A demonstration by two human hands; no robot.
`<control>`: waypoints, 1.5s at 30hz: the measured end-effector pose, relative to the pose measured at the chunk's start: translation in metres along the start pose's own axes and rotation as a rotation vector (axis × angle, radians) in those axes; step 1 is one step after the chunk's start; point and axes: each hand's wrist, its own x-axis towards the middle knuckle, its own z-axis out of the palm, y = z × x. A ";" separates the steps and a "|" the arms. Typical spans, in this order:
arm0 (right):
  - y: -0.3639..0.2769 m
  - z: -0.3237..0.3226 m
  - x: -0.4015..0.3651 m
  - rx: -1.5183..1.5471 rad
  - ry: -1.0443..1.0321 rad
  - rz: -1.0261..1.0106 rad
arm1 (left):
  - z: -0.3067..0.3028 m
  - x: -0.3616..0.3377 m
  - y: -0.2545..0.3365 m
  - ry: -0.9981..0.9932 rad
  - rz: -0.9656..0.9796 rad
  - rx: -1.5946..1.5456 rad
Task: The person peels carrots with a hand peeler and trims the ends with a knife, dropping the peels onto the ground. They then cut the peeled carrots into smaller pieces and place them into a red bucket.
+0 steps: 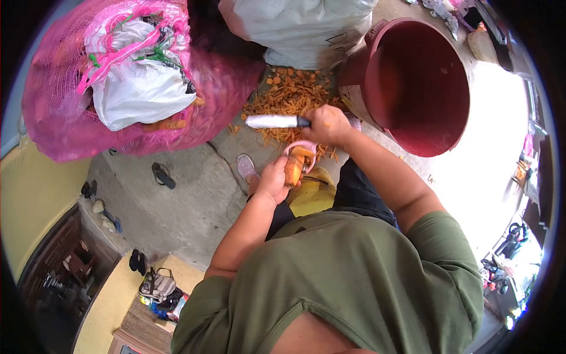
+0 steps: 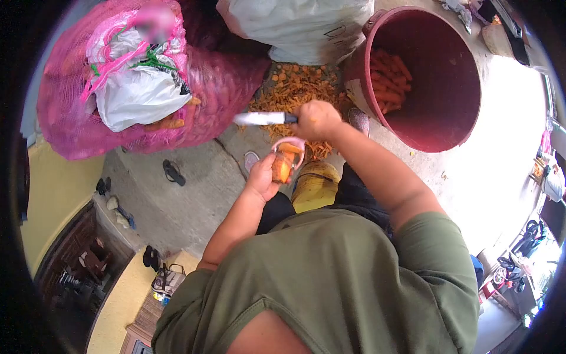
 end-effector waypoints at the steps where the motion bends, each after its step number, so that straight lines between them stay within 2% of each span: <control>1: 0.013 0.005 0.009 0.034 0.036 0.065 | -0.001 -0.004 -0.001 0.007 0.071 0.077; 3: 0.039 -0.007 0.018 -0.057 -0.045 0.196 | -0.005 -0.003 -0.003 0.049 0.187 0.171; 4: 0.041 -0.008 0.017 -0.055 0.070 0.221 | -0.009 -0.002 -0.005 0.071 0.242 0.220; 7: 0.007 -0.006 0.013 0.027 0.060 0.143 | -0.018 0.014 -0.015 0.295 0.362 0.380; 8: -0.010 -0.011 0.010 0.000 -0.076 0.087 | -0.019 0.016 -0.015 0.265 0.367 0.394; 9: -0.011 0.000 0.012 -0.057 -0.048 0.013 | -0.016 0.014 -0.011 0.237 0.372 0.408; 11: 0.007 0.009 0.026 -0.029 -0.047 0.151 | -0.016 0.007 -0.012 0.204 0.372 0.402; 12: 0.017 0.003 0.031 -0.151 -0.013 0.132 | -0.016 0.006 -0.011 0.197 0.386 0.378; 13: 0.025 -0.001 0.035 -0.081 -0.042 0.235 | -0.016 0.006 -0.009 0.187 0.396 0.360; 15: 0.018 -0.006 0.030 0.009 0.072 0.215 | -0.016 0.004 -0.001 0.160 0.228 0.200; 16: 0.009 -0.003 0.029 0.039 0.039 0.155 | -0.017 0.005 0.002 0.144 0.147 0.117; 18: -0.005 0.007 0.026 0.053 -0.015 0.006 | -0.019 0.009 0.004 0.081 0.125 0.057; 19: -0.001 0.015 0.030 0.034 -0.050 0.021 | -0.021 0.009 0.004 0.052 0.114 0.027; 21: 0.022 0.023 0.039 -0.095 0.112 0.086 | -0.023 0.004 0.002 0.039 0.064 -0.034; 22: 0.032 0.015 0.044 -0.039 0.002 0.154 | -0.022 0.005 0.005 0.027 0.046 -0.060; 23: 0.034 0.013 0.043 -0.007 0.060 0.219 | -0.020 0.006 0.008 0.062 0.013 -0.088; 25: 0.023 0.015 0.042 0.100 0.055 0.213 | -0.016 0.006 0.012 0.144 -0.043 -0.160; 28: -0.005 0.020 0.031 0.038 0.035 -0.019 | -0.022 0.013 0.010 0.079 -0.015 -0.061; 31: 0.036 0.031 0.048 -0.002 -0.010 0.157 | -0.030 0.008 0.008 -0.056 0.026 -0.107; 32: 0.051 0.038 0.052 -0.013 0.007 0.217 | -0.030 0.010 0.011 -0.013 0.023 -0.106; 35: 0.024 0.026 0.047 0.153 0.000 0.223 | -0.027 0.012 0.012 0.098 0.003 -0.131; 36: 0.011 0.029 0.043 0.136 0.057 0.106 | -0.028 0.016 0.010 0.108 -0.005 -0.138; 37: -0.002 0.025 0.039 0.049 0.005 0.018 | -0.030 0.017 0.009 0.121 -0.014 -0.146; 40: 0.022 0.036 0.050 -0.008 0.004 0.085 | -0.036 0.015 0.005 0.002 0.025 -0.049; 41: 0.032 0.029 0.054 -0.039 -0.006 0.120 | -0.034 0.016 0.008 0.020 0.000 -0.086; 42: 0.034 0.026 0.055 -0.077 0.074 0.137 | -0.032 0.013 0.011 0.042 -0.031 -0.123; 45: 0.009 0.027 0.051 0.039 0.079 0.043 | -0.034 0.013 0.010 0.098 -0.109 -0.192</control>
